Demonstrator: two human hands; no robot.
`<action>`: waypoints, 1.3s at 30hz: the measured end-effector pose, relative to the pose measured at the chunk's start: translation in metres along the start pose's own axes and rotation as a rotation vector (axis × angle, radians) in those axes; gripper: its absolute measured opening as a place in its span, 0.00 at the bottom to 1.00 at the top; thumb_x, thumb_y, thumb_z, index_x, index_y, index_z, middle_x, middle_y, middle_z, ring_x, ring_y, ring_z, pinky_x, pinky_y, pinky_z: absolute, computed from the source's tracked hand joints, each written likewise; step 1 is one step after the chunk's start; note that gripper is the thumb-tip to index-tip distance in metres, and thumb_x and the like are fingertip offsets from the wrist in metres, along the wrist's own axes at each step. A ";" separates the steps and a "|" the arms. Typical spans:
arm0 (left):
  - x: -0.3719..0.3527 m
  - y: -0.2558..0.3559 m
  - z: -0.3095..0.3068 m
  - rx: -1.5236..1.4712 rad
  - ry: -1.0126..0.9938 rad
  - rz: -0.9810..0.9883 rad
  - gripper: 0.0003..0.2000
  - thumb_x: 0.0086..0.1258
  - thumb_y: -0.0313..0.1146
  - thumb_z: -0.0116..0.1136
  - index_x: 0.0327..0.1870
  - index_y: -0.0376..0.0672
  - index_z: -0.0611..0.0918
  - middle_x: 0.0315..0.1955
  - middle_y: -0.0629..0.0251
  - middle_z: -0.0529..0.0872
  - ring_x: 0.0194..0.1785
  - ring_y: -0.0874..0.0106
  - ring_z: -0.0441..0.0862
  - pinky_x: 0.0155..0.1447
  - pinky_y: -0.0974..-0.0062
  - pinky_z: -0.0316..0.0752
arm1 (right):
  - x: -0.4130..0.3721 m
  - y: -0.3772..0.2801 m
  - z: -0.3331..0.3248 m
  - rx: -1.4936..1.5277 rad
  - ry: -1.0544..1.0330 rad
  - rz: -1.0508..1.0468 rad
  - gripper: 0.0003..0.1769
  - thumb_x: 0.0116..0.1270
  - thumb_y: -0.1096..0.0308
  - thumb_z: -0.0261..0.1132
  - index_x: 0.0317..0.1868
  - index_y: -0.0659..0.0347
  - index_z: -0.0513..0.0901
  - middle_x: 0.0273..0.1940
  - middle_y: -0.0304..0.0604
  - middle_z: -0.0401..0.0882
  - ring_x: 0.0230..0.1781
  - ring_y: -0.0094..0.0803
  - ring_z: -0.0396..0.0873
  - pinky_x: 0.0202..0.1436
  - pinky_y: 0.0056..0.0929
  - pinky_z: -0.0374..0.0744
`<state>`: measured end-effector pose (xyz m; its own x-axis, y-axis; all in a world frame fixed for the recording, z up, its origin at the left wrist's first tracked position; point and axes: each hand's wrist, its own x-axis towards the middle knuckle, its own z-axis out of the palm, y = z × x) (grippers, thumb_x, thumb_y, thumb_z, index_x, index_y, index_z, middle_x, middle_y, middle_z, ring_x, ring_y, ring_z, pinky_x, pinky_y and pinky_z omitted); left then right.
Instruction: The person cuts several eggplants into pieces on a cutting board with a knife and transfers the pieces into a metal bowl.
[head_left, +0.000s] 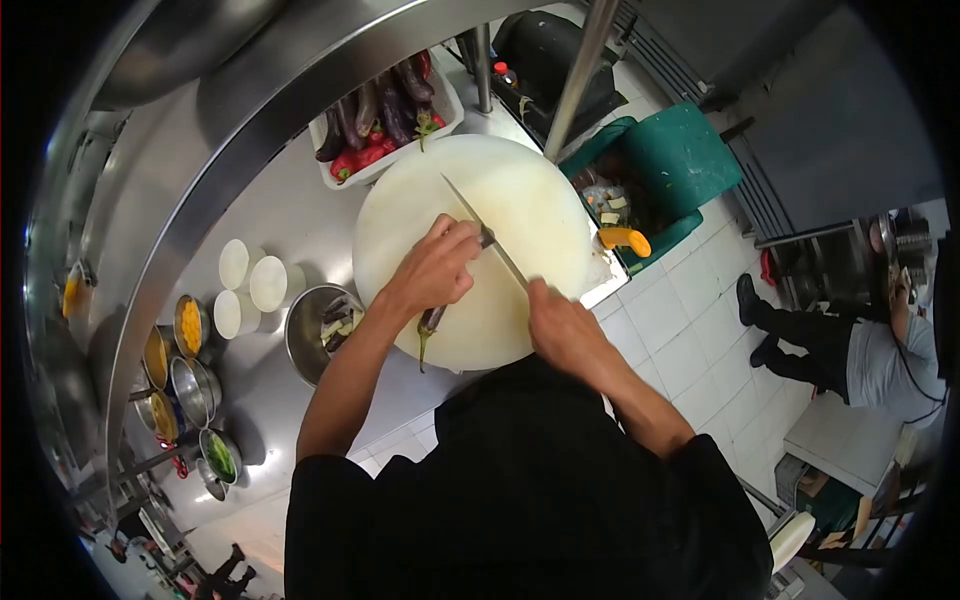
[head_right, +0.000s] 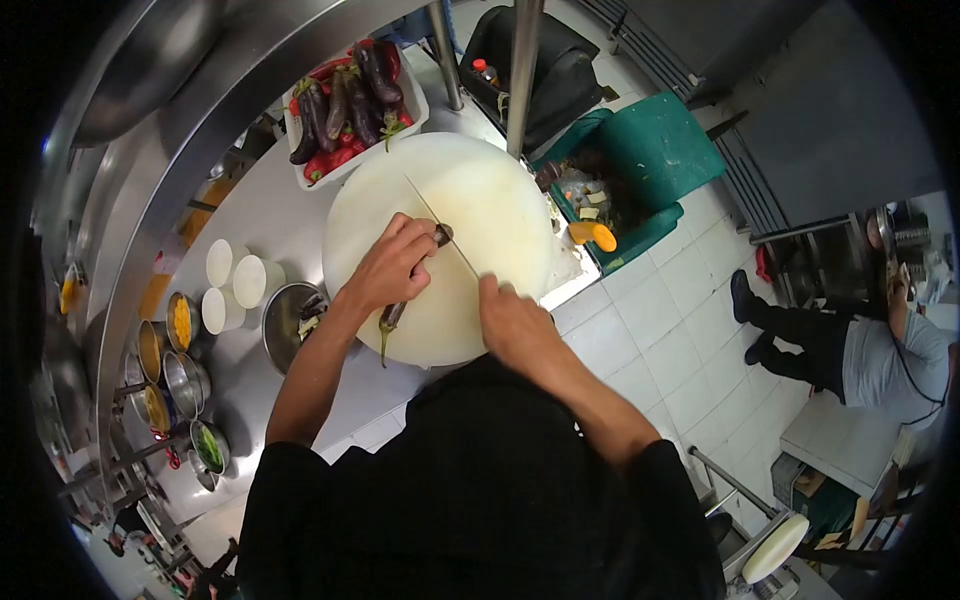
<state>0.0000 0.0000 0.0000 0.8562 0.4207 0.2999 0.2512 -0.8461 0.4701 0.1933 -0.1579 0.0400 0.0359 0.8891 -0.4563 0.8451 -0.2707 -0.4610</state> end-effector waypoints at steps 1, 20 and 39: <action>-0.001 0.002 0.001 -0.013 0.018 -0.010 0.12 0.51 0.19 0.60 0.39 0.39 0.81 0.51 0.59 0.80 0.53 0.54 0.75 0.56 0.63 0.78 | 0.011 0.000 -0.005 0.016 -0.031 0.018 0.19 0.71 0.70 0.58 0.60 0.61 0.69 0.50 0.68 0.84 0.47 0.69 0.85 0.50 0.61 0.83; -0.050 0.012 -0.005 -0.289 0.193 -0.546 0.18 0.62 0.21 0.72 0.53 0.36 0.82 0.56 0.55 0.88 0.54 0.59 0.87 0.60 0.64 0.80 | -0.028 0.122 -0.022 0.714 -0.156 0.067 0.13 0.81 0.59 0.60 0.48 0.63 0.74 0.32 0.40 0.80 0.26 0.23 0.77 0.30 0.28 0.79; -0.005 0.033 0.026 0.000 0.276 -0.130 0.13 0.57 0.18 0.73 0.44 0.36 0.90 0.44 0.60 0.88 0.46 0.60 0.84 0.48 0.65 0.81 | -0.064 0.110 0.006 0.477 0.052 0.050 0.27 0.77 0.46 0.62 0.38 0.67 0.80 0.29 0.61 0.82 0.33 0.60 0.83 0.41 0.52 0.79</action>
<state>0.0157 -0.0388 -0.0071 0.6621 0.5981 0.4515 0.3505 -0.7797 0.5189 0.2808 -0.2464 0.0143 0.1071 0.8845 -0.4540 0.5031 -0.4421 -0.7426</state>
